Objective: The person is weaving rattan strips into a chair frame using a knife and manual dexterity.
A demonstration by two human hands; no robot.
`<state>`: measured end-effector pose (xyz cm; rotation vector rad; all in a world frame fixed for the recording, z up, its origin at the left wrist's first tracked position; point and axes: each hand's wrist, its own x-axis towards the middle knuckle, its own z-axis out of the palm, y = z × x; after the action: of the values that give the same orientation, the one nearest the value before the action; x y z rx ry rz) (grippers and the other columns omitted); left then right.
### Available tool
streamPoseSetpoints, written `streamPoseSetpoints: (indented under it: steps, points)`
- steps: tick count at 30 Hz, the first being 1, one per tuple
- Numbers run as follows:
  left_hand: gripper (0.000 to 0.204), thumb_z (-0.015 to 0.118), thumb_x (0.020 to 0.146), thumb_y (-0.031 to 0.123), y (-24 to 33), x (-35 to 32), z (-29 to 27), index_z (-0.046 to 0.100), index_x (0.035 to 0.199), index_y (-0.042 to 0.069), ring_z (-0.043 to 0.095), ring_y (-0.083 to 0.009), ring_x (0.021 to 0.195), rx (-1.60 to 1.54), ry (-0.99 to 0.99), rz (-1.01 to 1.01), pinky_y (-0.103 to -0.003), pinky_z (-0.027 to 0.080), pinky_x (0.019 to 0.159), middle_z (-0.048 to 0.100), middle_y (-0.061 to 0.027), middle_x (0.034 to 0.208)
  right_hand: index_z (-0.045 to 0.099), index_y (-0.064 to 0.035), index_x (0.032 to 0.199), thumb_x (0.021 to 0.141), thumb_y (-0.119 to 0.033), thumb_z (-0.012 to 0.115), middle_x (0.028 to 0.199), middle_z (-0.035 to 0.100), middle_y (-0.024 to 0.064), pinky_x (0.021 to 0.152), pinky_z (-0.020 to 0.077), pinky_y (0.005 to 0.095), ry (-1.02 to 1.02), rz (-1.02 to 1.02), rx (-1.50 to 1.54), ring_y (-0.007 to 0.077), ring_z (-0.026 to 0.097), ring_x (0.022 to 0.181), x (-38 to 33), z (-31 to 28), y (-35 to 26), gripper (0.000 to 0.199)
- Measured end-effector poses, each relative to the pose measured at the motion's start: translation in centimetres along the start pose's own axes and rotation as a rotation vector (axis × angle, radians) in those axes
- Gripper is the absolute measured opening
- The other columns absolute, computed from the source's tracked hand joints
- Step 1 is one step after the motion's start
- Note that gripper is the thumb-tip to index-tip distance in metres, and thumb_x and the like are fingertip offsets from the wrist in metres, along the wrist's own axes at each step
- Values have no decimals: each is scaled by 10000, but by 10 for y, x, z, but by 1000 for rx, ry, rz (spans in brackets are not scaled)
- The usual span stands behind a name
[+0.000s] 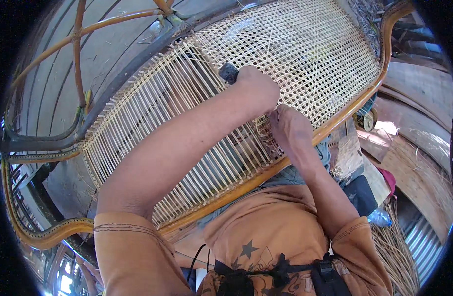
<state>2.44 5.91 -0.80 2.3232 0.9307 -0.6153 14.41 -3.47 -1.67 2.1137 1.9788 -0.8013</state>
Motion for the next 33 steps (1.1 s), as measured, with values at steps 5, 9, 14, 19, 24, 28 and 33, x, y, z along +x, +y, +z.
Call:
streamPoseSetpoints:
  steps: [5,9,14,19,24,28,33]
  points:
    - [211,585,726,190,-3,-4,-9,721,846,82,677,-251,786,20,-61,17,-381,528,650,692,-91,830,599,-45,862,836,-173,580,855,607,145,691,490,421,29,-236,-70,344,605,804,0,-14,13,132]
    - [261,565,734,260,-13,-17,-3,716,823,67,675,-261,779,-35,10,-106,-385,528,674,689,-100,825,588,-69,847,808,-96,603,863,582,89,684,495,376,84,-379,82,305,599,801,9,-5,25,50]
    - [318,557,795,348,-39,-30,-4,699,808,64,668,-281,787,-59,58,-373,-407,523,686,681,-125,828,575,-59,806,809,-156,623,837,568,115,661,489,400,69,-321,-43,326,591,771,16,-7,22,109]
    - [320,570,795,386,-37,-25,10,685,816,88,659,-285,786,-172,298,-310,-437,510,657,666,-136,785,553,-54,782,813,-167,619,807,546,129,648,485,417,95,-358,-19,342,579,742,23,-1,31,134]
    - [225,602,737,270,-8,3,19,675,770,59,657,-311,731,-225,111,-140,-426,518,632,664,-144,768,555,-59,792,808,-141,617,796,531,121,637,489,418,129,-394,49,329,576,771,10,-1,28,103]
    - [223,574,746,185,-6,2,5,694,874,47,668,-282,804,-239,-40,-107,-403,524,675,683,-140,860,558,-51,801,811,-135,607,825,556,127,653,497,416,153,-397,42,334,580,765,11,4,33,98]
    - [223,580,731,194,-13,-2,-1,695,864,56,664,-284,786,-134,-144,-141,-412,523,674,683,-124,863,616,-56,862,823,-126,577,871,607,145,692,499,407,-43,-161,-113,336,601,807,28,-11,25,89]
